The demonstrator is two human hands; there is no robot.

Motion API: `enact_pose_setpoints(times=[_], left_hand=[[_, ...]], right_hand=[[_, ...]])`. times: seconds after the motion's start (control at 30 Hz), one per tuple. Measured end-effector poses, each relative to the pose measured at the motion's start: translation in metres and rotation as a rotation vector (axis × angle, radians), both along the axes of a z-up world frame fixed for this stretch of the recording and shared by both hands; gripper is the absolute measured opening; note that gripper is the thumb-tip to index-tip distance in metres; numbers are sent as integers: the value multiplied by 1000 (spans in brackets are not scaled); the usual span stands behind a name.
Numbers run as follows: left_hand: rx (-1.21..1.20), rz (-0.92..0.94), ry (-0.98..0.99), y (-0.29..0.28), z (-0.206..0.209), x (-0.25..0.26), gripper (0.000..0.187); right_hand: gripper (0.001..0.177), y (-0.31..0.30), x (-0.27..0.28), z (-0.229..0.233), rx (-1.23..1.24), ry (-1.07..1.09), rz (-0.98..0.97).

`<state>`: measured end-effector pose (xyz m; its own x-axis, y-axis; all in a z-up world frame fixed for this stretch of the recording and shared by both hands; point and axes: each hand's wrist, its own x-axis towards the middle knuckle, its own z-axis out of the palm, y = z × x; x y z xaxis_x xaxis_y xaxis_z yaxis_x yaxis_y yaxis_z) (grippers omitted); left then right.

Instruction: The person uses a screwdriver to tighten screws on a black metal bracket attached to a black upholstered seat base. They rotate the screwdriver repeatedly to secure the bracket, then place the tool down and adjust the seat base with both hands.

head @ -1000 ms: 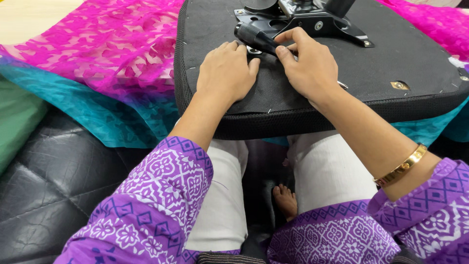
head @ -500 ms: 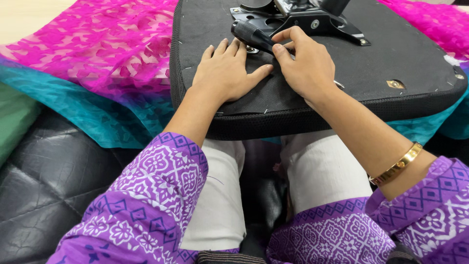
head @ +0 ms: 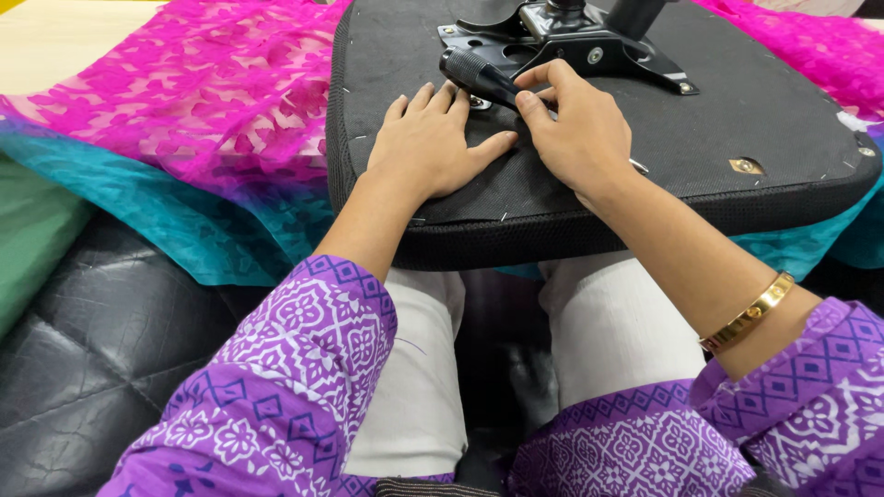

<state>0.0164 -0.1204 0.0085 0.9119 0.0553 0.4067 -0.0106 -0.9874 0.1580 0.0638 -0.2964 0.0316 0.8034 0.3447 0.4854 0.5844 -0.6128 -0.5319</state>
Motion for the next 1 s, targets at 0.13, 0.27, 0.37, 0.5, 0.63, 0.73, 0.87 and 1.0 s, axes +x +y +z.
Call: enact_pose_setpoints(times=[0.13, 0.27, 0.37, 0.5, 0.63, 0.73, 0.87, 1.0], left_hand=[[-3, -4, -3, 0, -2, 2, 90], [-4, -16, -50, -1, 3, 2, 91], [-26, -8, 8, -3, 6, -2, 86], [-11, 5, -9, -3, 5, -2, 85], [0, -24, -68, -3, 9, 1, 80], [-30, -14, -28, -5, 11, 0, 75], [-44, -90, -57, -8, 15, 0, 71], [-7, -58, 2, -13, 23, 0, 60]], right_hand=[[24, 0, 3, -1, -20, -29, -4], [24, 3, 0, 4, -31, 34, -25], [24, 5, -3, 12, -31, 70, -29], [23, 4, -2, 13, -19, 147, -20], [24, 2, 4, 13, -20, 142, 7], [27, -2, 10, 12, -47, 155, 63], [40, -15, 29, 15, -104, 191, 216], [41, -36, 46, 24, -81, 31, 449]])
